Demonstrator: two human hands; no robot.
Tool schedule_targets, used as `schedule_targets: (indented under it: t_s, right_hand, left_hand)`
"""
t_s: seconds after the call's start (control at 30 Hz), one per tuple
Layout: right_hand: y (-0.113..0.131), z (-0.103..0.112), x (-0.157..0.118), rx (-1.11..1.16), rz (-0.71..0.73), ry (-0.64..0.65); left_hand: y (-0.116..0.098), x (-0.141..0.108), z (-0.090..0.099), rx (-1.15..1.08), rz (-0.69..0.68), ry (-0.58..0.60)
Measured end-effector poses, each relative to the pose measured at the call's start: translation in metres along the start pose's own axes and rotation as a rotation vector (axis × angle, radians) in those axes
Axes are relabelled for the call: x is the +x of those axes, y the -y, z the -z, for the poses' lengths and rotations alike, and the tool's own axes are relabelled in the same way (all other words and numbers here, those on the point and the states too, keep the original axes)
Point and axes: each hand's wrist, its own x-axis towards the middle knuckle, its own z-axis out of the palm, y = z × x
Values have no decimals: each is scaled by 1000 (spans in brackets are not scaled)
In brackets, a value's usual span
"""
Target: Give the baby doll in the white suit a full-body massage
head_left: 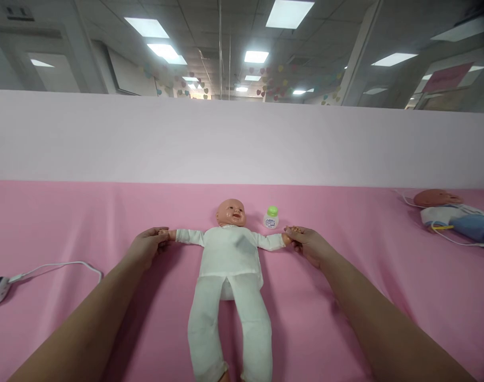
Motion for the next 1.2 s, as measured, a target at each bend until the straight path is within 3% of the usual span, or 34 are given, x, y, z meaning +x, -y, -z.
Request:
schedule_targets:
  t_s: [0.17, 0.4, 0.47, 0.7, 0.77, 0.9, 1.2]
  right_hand:
    - [3, -8, -6, -40, -35, 19]
    - [-3, -12, 3, -99, -7, -128]
    - [-4, -10, 4, -94, -15, -119]
    - [4, 13, -7, 40, -12, 277]
    - [6, 17, -9, 59, -2, 315]
    - [4, 12, -8, 22, 29, 219]
    - [-5, -5, 0, -100, 3, 14]
  left_hand:
    - [2, 1, 2, 43, 1, 1]
    - [6, 7, -1, 73, 39, -74]
    - [7, 10, -1, 42, 65, -74]
    - [7, 10, 1, -27, 76, -18]
    - [6, 8, 2, -22, 63, 29]
    - [4, 4, 3, -3, 32, 59]
    - [3, 5, -1, 19, 52, -35]
